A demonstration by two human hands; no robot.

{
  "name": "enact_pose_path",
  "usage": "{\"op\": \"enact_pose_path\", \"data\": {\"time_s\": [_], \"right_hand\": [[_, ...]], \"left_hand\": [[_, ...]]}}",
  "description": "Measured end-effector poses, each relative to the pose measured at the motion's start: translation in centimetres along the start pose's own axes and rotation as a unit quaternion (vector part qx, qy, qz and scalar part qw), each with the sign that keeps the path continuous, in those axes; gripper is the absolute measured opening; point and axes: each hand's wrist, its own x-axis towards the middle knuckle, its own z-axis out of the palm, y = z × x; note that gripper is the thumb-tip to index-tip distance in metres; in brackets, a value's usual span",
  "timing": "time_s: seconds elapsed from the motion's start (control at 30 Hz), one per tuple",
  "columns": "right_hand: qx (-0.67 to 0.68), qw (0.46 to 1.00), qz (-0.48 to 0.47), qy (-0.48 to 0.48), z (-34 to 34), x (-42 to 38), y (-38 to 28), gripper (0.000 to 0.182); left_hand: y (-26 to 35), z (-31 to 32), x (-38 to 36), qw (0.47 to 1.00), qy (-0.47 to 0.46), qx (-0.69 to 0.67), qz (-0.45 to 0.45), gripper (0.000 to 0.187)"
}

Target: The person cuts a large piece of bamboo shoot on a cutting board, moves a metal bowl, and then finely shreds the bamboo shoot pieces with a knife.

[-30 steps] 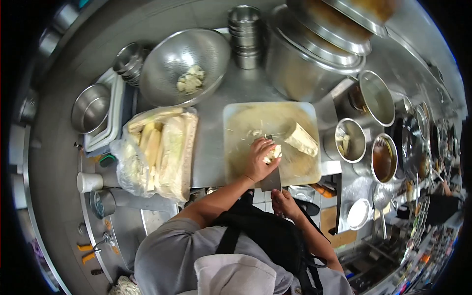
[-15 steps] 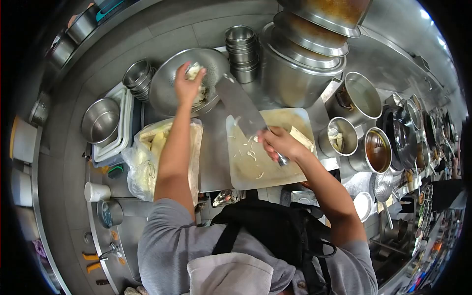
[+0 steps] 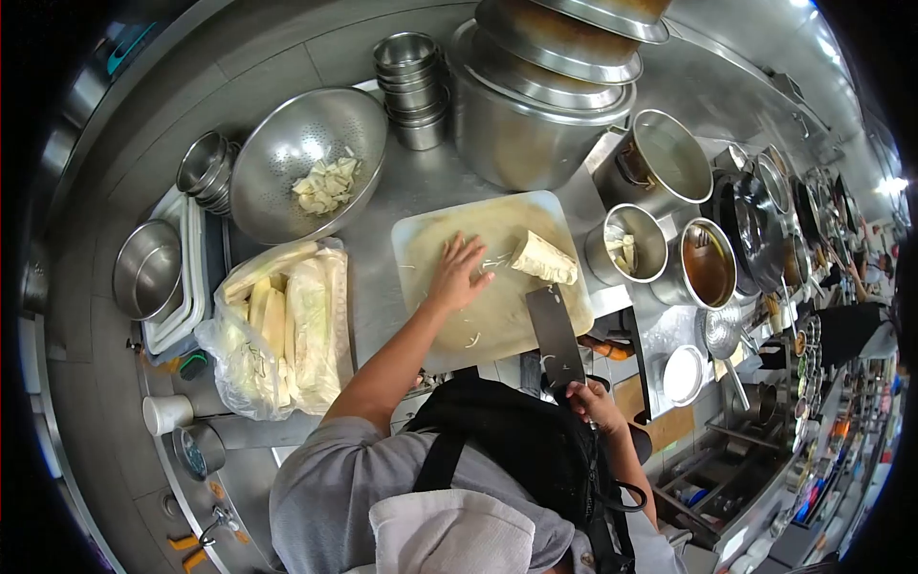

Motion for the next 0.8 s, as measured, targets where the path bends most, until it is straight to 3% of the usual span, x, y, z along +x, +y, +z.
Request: {"op": "enact_pose_path", "data": {"time_s": [0.07,0.13,0.17,0.23,0.27,0.33,0.4,0.47,0.53,0.6,0.63,0.73,0.8], "right_hand": [[0.004,1.000,0.004,-0.002,0.4,0.1,0.9,0.030],[0.041,0.999,-0.029,-0.012,0.9,0.7,2.0,0.030],[0.036,0.999,-0.021,-0.015,1.2,0.9,2.1,0.029],[0.028,0.999,-0.019,-0.027,1.5,1.6,2.6,0.029],[0.018,0.999,-0.017,-0.036,1.6,2.0,2.9,0.030],[0.042,0.996,-0.019,-0.073,1.6,3.6,4.2,0.034],[0.059,0.992,-0.018,-0.113,1.6,4.8,4.8,0.039],[0.092,0.985,0.006,-0.144,2.9,6.0,3.3,0.038],[0.083,0.987,0.011,-0.139,5.0,6.5,1.2,0.028],[0.048,0.983,0.041,-0.172,6.1,8.4,1.2,0.028],[0.008,0.977,0.037,-0.211,6.7,9.2,0.7,0.043],[-0.070,0.967,0.039,-0.240,9.6,9.7,-2.6,0.044],[-0.069,0.969,-0.026,-0.237,11.2,10.0,-5.5,0.041]], "left_hand": [[1.2,0.3,-1.1,0.999,-0.043,-0.022,0.004,0.048],[1.8,-0.4,-2.9,0.979,-0.144,-0.133,0.061,0.045],[2.1,-1.2,-4.2,0.979,-0.147,-0.131,0.059,0.045],[2.4,-2.6,-6.4,0.942,-0.054,-0.331,-0.028,0.043],[2.1,-2.8,-7.0,0.942,-0.056,-0.329,-0.030,0.043],[1.9,-3.4,-8.2,0.923,0.141,-0.313,-0.172,0.042],[2.9,-3.5,-8.9,0.927,0.149,-0.286,-0.194,0.044],[4.5,-3.0,-9.1,0.978,0.086,-0.117,-0.147,0.045],[5.9,-2.3,-8.7,0.981,0.072,-0.111,-0.141,0.046],[6.5,-1.1,-8.0,0.976,0.090,-0.116,-0.161,0.049],[6.9,-1.1,-7.5,0.973,0.096,-0.115,-0.175,0.047],[6.1,-0.8,-7.0,0.961,0.139,-0.133,-0.196,0.043],[4.7,-2.4,-5.3,0.953,0.207,-0.118,-0.189,0.036]]}}
